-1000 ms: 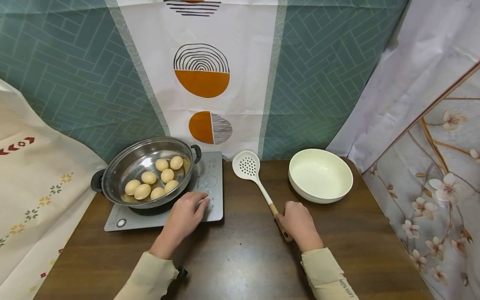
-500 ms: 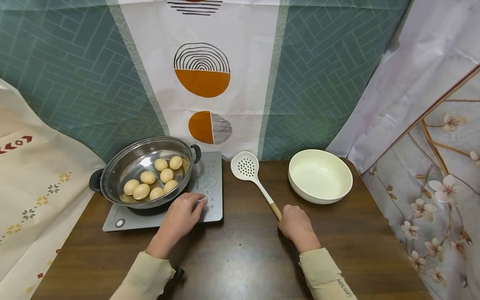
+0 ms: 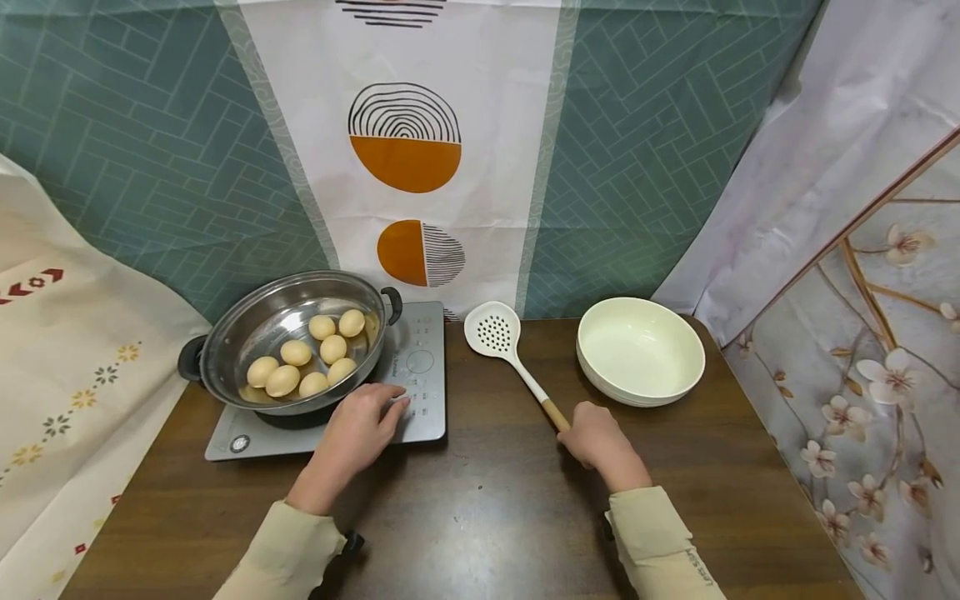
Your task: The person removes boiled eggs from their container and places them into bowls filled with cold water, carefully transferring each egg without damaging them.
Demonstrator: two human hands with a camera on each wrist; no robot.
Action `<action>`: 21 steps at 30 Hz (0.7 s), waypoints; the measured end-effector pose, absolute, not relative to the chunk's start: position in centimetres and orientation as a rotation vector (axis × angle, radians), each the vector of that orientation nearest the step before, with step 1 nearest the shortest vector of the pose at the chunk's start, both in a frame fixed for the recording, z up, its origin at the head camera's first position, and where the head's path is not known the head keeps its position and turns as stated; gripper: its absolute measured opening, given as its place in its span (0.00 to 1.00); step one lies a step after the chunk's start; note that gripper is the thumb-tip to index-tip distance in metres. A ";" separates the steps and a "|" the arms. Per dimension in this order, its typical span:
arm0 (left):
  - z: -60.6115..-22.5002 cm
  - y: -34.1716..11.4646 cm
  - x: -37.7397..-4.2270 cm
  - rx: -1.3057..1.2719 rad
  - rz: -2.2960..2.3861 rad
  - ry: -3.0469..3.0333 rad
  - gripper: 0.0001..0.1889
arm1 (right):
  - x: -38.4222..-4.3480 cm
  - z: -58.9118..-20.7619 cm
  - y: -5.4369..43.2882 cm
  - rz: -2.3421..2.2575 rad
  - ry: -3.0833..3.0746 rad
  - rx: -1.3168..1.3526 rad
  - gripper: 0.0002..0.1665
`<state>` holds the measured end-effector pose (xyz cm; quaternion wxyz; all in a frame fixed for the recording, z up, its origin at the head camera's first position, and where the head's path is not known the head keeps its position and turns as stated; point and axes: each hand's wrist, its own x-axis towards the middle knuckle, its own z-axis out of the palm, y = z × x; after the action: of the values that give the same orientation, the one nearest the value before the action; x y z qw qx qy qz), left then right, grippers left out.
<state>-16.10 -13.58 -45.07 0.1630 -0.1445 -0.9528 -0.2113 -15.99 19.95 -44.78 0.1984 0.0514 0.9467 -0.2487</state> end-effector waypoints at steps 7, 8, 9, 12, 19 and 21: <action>-45.3 -13.9 -15.9 -0.379 -0.598 -2.757 0.11 | -16.0 -44.8 20.3 -0.809 2.591 0.153 0.14; -45.4 -13.9 -15.8 -0.375 -0.599 -2.759 0.11 | -16.0 -44.8 20.3 -0.831 2.582 0.155 0.14; -45.5 -14.0 -15.9 -0.371 -0.598 -2.762 0.11 | -16.0 -44.8 20.3 -0.847 2.576 0.153 0.15; -45.5 -14.0 -16.0 -0.371 -0.603 -2.764 0.10 | -16.0 -44.9 20.4 -0.946 2.538 0.167 0.14; -45.4 -13.9 -16.2 -0.384 -0.597 -2.750 0.10 | -16.3 -45.1 20.8 -1.274 2.297 0.143 0.15; -45.4 -13.9 -16.2 -0.388 -0.596 -2.750 0.10 | -16.3 -45.1 21.0 -1.325 2.239 0.121 0.16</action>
<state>-16.17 -13.87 -45.42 0.1501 -0.1349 -0.9572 -0.2076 -16.35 21.05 -45.09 0.2654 0.0449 0.8288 -0.4906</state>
